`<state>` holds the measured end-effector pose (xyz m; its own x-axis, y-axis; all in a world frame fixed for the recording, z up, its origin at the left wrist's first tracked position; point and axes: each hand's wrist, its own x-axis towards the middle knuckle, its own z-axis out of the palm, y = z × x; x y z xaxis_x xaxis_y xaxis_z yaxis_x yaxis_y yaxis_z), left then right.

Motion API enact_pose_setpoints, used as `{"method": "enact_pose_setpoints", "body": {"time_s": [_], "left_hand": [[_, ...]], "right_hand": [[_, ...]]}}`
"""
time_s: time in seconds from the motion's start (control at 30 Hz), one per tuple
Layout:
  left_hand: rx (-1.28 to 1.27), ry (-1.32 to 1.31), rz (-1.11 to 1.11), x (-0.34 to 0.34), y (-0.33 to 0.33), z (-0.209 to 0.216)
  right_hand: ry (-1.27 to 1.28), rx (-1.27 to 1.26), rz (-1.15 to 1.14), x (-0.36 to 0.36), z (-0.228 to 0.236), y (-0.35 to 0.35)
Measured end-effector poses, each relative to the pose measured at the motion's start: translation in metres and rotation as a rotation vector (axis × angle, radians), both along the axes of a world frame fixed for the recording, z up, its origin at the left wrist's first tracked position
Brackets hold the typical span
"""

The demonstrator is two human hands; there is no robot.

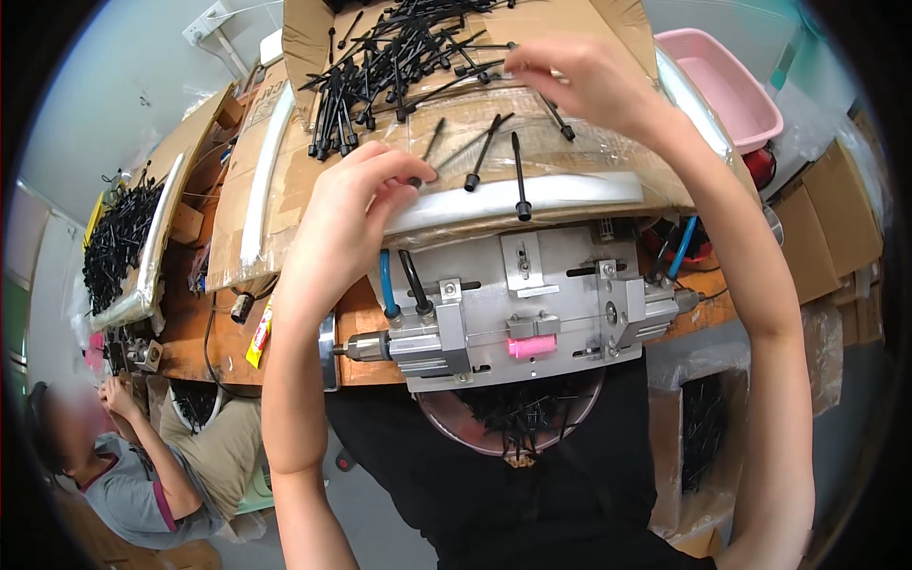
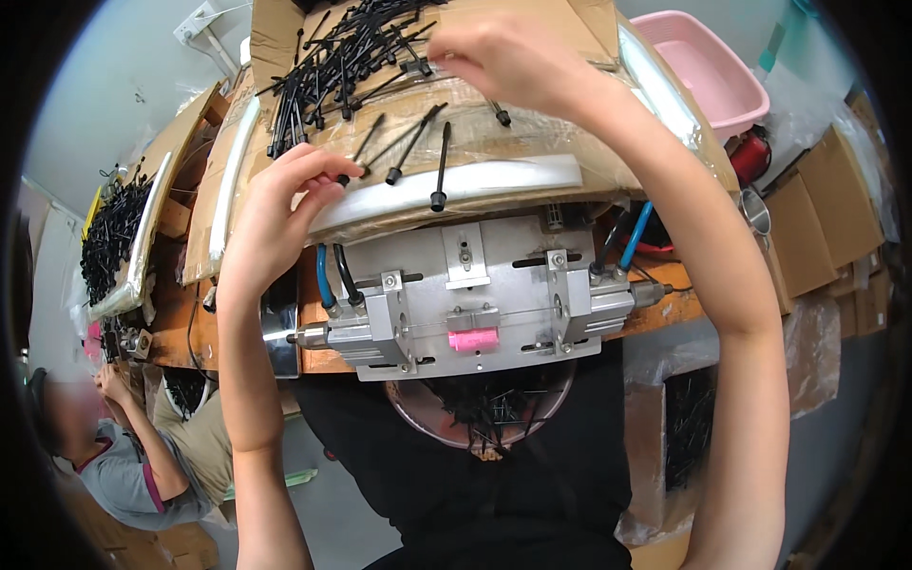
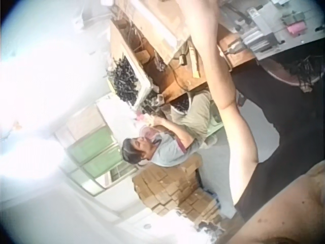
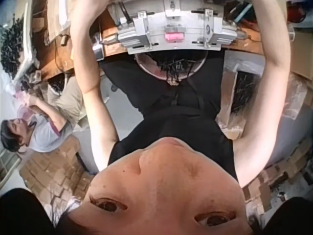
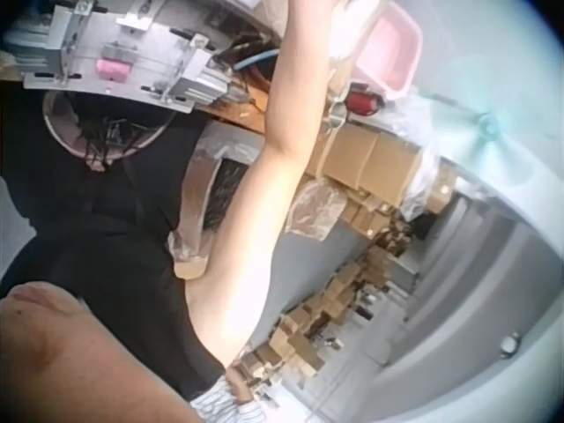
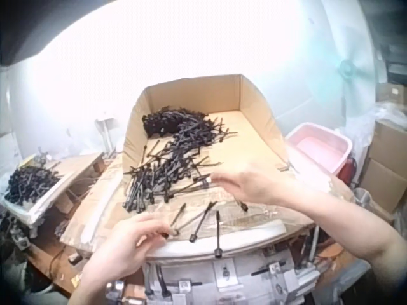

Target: The person repeatedly picks up black tripod legs and inserts them into a metal jig on a workbench. They secure each leg using a pink lever mechanism and then remove the assembled unit. The process is repeated continuously throughout the video.

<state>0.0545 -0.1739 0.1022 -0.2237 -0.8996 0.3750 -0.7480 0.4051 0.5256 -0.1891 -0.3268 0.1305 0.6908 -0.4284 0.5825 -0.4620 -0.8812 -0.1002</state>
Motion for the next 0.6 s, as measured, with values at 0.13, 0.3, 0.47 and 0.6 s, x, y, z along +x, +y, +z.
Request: {"method": "enact_pose_setpoints", "body": {"time_s": [0.13, 0.3, 0.47, 0.6], "left_hand": [[-0.087, -0.008, 0.088, -0.003, 0.020, -0.006], [-0.351, -0.012, 0.264, -0.057, 0.078, -0.043], [-0.164, -0.278, 0.177, -0.122, 0.151, -0.102], [-0.008, -0.280, 0.223, -0.148, 0.148, -0.120]], "right_hand": [[-0.329, 0.207, 0.048, -0.008, 0.010, 0.007], [-0.735, 0.423, 0.095, -0.044, 0.008, 0.070], [-0.840, 0.665, 0.236, -0.086, -0.003, 0.110], [-0.842, 0.617, 0.098, -0.126, -0.026, 0.113]]}}
